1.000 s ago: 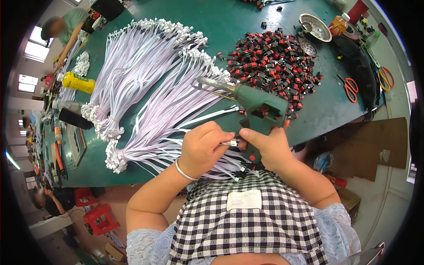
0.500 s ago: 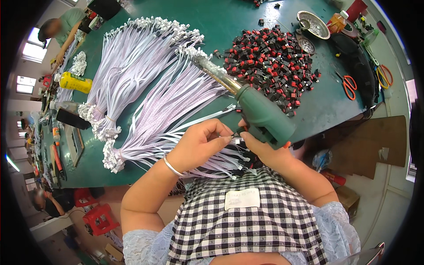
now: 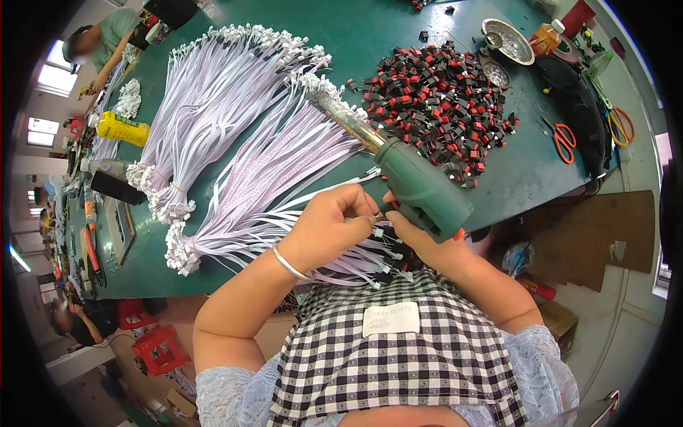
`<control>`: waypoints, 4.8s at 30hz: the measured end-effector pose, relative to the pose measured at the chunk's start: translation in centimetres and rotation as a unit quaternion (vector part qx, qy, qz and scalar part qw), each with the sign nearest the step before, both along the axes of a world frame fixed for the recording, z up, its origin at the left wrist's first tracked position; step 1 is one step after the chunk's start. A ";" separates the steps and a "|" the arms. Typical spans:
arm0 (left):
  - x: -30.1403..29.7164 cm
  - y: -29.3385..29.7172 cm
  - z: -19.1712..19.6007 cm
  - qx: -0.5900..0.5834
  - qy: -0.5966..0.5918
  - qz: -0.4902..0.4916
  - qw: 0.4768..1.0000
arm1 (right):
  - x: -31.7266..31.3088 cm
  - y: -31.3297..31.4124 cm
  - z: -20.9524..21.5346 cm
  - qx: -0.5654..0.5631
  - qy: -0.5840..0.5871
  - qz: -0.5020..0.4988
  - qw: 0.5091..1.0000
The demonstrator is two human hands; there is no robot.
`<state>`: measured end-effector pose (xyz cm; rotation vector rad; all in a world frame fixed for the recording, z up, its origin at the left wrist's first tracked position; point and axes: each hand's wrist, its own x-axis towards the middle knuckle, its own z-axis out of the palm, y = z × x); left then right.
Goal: The person uses a green heat gun to apply heat to the ends of white wires while holding small red and black plastic connectors. They repeatedly pick up a wire, position a connector, apply heat with the tool, and place the finished assembly onto a growing pile on the table.
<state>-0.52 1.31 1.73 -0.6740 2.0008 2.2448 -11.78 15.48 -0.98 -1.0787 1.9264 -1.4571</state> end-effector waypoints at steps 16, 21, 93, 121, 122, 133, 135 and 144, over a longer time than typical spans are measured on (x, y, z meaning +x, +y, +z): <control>-0.6 0.2 -1.0 0.015 0.035 0.055 0.998 | -0.4 9.2 -0.9 -0.137 0.010 -0.052 0.989; -0.7 0.2 -1.0 0.012 0.030 0.067 0.997 | -0.9 11.6 -2.2 -0.073 0.025 0.079 0.994; 0.1 0.5 -0.5 0.002 0.023 0.039 0.999 | 0.2 0.9 2.0 0.001 -0.267 -0.064 0.962; -0.5 0.4 -1.1 0.083 0.030 0.131 0.987 | 0.0 14.8 -6.7 0.168 0.061 0.033 0.983; -0.5 0.5 -1.1 0.083 0.030 0.133 0.987 | 0.1 14.7 -6.6 0.163 0.088 0.027 0.982; -0.1 0.5 -1.0 0.043 0.038 0.095 0.994 | -0.4 10.1 0.0 -0.022 -0.190 -0.083 0.978; 0.3 0.7 -0.7 0.027 0.042 0.083 0.995 | -0.2 7.4 0.6 -0.082 -0.230 -0.095 0.965; 1.6 1.1 0.2 -0.096 0.064 0.022 0.993 | 0.5 0.6 3.0 0.039 -0.326 -0.013 0.945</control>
